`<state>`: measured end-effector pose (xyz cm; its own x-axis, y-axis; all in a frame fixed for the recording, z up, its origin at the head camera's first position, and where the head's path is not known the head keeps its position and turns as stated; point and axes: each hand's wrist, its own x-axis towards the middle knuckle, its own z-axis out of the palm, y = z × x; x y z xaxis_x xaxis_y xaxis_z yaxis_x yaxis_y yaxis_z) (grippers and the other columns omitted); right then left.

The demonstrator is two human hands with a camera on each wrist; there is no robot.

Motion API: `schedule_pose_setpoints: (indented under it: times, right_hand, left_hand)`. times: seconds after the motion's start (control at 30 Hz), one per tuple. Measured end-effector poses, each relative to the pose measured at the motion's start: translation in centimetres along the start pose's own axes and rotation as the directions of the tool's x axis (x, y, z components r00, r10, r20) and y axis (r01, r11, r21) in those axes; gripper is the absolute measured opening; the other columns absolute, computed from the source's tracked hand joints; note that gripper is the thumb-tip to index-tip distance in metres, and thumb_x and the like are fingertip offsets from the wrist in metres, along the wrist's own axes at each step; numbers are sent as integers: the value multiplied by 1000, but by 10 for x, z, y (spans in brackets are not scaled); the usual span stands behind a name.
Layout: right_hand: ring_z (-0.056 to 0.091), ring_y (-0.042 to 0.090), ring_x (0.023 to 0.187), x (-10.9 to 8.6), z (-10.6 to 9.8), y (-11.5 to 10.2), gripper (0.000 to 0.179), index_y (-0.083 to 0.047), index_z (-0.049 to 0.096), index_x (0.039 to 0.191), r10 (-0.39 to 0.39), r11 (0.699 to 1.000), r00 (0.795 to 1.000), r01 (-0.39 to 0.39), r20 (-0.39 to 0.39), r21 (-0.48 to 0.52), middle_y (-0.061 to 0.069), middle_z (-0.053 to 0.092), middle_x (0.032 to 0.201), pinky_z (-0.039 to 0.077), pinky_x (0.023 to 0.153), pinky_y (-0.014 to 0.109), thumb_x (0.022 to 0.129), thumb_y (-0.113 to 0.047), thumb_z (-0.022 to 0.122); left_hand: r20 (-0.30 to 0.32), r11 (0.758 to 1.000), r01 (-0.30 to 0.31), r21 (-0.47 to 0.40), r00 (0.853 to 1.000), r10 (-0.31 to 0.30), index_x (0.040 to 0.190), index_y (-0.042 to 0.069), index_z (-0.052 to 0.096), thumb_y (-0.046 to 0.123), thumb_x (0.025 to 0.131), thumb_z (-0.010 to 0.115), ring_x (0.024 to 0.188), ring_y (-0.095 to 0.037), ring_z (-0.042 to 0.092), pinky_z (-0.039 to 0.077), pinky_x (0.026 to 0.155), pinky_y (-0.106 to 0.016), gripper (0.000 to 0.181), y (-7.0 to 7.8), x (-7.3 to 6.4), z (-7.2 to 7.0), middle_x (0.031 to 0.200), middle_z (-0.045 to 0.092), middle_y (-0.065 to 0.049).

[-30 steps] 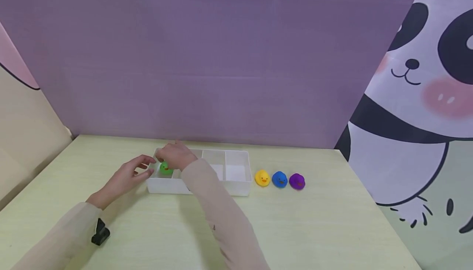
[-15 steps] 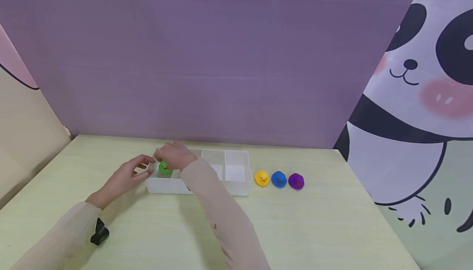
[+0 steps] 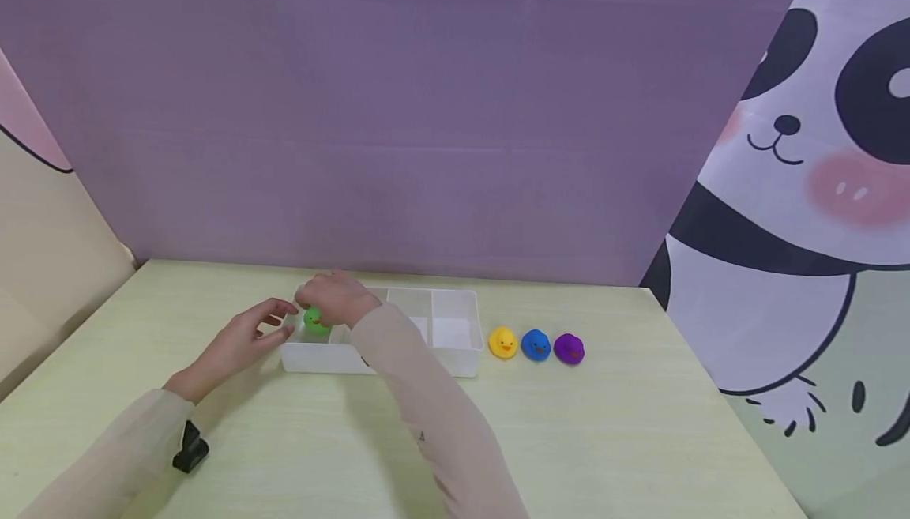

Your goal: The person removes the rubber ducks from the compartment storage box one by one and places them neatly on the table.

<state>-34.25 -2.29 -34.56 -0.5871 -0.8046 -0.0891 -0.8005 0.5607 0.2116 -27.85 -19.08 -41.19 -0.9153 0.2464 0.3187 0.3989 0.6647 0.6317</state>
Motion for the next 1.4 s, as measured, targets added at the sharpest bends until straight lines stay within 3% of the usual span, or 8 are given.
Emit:
schedule_pose_setpoints:
  times: [0.27,0.87,1.4]
  right_hand:
    - [55,9,90,-6,-14,2,25,-22,62,102,-10,998,1000,8,-24,-69,-9,64,95,43,84,30,79,-19,71]
    - [55,10,103,-29,-39,13,30,-23,61,110,-12,999,994,6,-108,-52,-11,61,111,40,92,32,81,-25,69]
    - [51,12,109,-72,-48,32,30,-21,60,109,19,999,990,-24,-143,-31,-7,60,113,38,97,34,81,-23,69]
  left_hand:
    - [-5,1000,5,4,1000,-5,113,13,55,22,89,57,101,-29,57,46,84,-47,26,1,-1,0,109,61,-8]
    - [11,1000,23,5,1000,-23,114,12,55,22,89,58,102,-30,57,46,83,-47,27,3,-2,-1,110,60,-9]
    - [12,999,30,10,999,-30,115,13,54,22,89,57,103,-30,56,47,82,-46,28,3,0,0,111,59,-10]
